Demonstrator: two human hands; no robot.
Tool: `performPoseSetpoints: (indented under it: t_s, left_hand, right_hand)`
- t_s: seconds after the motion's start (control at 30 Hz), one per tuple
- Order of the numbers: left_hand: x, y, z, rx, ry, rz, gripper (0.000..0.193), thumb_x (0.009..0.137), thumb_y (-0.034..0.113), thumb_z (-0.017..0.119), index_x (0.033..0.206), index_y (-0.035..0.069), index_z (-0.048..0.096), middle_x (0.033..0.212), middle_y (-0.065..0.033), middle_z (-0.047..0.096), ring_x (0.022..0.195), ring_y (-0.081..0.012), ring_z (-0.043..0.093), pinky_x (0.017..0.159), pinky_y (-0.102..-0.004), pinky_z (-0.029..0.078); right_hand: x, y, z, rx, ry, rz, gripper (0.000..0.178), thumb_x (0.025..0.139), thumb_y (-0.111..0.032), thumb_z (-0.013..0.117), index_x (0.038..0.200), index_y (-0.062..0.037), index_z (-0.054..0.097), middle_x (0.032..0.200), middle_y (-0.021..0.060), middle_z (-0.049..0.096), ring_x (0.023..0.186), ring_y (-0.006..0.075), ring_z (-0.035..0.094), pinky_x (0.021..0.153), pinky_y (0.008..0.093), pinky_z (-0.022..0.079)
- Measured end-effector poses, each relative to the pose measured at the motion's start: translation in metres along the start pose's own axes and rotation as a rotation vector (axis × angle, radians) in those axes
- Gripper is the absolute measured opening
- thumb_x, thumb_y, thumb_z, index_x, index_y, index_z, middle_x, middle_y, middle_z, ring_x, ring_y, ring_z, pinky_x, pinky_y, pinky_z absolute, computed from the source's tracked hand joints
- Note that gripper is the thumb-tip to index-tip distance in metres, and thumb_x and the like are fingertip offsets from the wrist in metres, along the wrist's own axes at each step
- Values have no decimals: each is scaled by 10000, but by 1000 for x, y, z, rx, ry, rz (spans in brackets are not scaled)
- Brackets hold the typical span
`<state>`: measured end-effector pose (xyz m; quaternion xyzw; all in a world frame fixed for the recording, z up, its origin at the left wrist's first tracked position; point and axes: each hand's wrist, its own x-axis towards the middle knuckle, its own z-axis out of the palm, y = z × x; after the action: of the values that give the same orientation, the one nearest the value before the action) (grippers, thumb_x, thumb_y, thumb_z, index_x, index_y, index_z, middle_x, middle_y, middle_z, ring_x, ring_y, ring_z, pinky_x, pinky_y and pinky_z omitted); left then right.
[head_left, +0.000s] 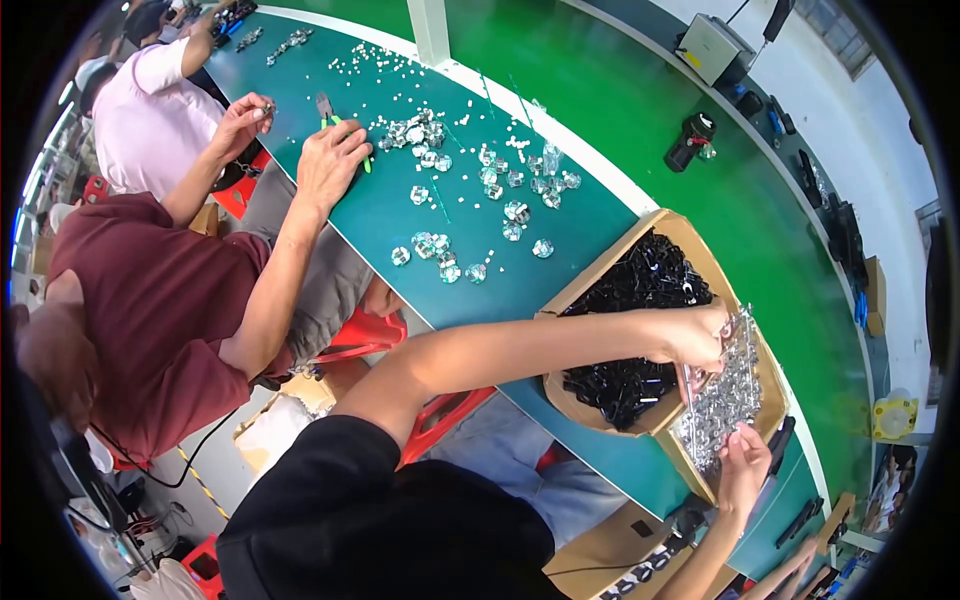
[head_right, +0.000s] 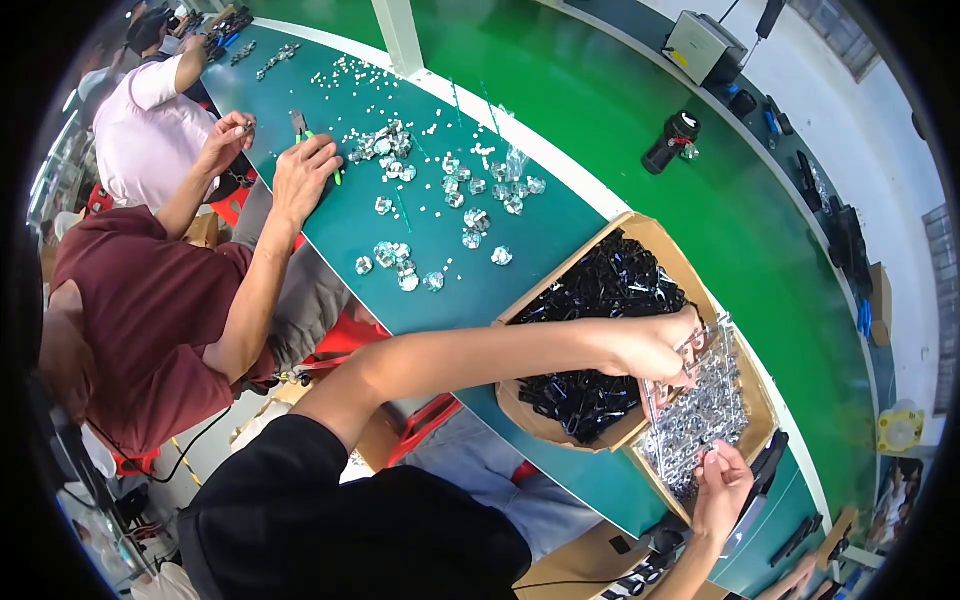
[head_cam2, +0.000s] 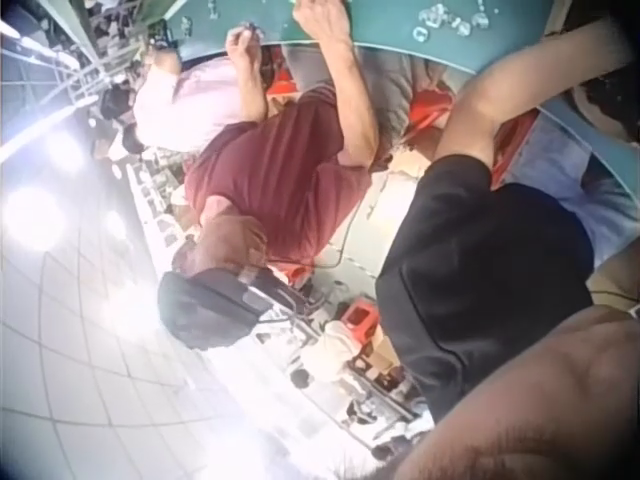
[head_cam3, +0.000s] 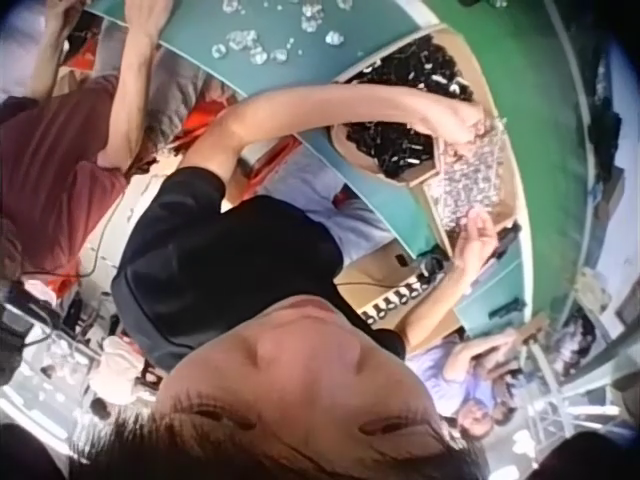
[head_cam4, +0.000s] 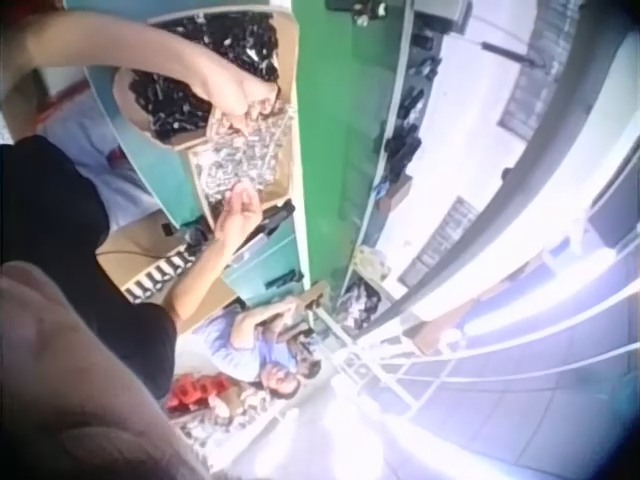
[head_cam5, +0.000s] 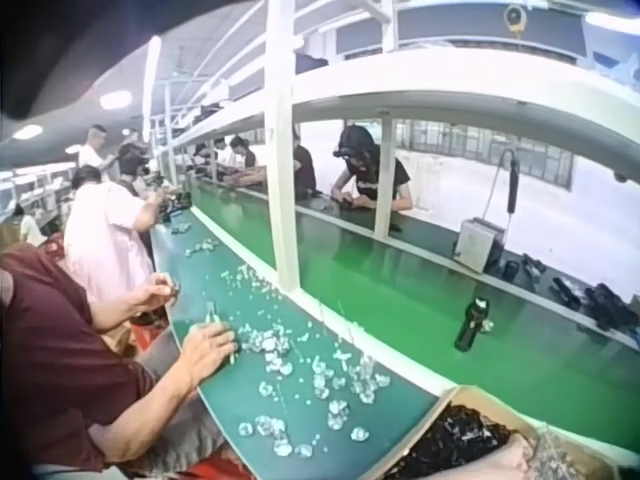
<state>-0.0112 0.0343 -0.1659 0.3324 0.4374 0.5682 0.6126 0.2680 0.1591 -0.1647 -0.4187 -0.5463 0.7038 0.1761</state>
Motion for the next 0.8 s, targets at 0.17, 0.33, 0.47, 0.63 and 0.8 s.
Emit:
performPoseSetpoints:
  t_s: [0.17,0.33,0.47,0.63,0.8]
  left_hand:
    - [1,-5,3,-121,-2,-78,437,892,-89,594,1230,-74,317,1005,-189,564,845,-254,657,621,-367,592]
    - [6,-23,-13,-150,-32,-21,513,892,-61,618,1290,-51,296,1085,-210,563,735,-278,674,602,-399,612]
    - [-4,-3,-7,-123,4,-105,516,899,-39,623,1296,-36,293,1089,-211,577,722,-257,679,619,-423,624]
    - [-10,-1,-7,-96,9,-85,470,907,-58,561,1276,-38,271,1157,-248,544,775,-280,686,700,-458,627]
    - [-12,4,-3,-73,28,-115,465,911,-42,579,1273,-34,286,1166,-234,524,793,-273,685,713,-439,619]
  right_hand:
    - [-13,13,15,-834,189,-587,183,905,71,593,1084,53,623,966,121,693,857,179,677,757,286,546]
    - [-16,4,23,-1122,263,-832,246,812,123,647,1030,10,646,1065,178,699,889,282,700,743,342,568]
    - [-29,-10,35,-1076,337,-683,320,795,127,667,1094,13,657,1041,152,698,799,204,692,650,284,557]
    - [-25,-8,26,-409,7,-148,259,998,-95,576,1160,98,635,908,127,712,709,119,632,665,246,534]
    - [-25,-5,20,-137,-66,-9,236,971,-91,621,1125,86,651,924,145,723,710,127,645,649,248,543]
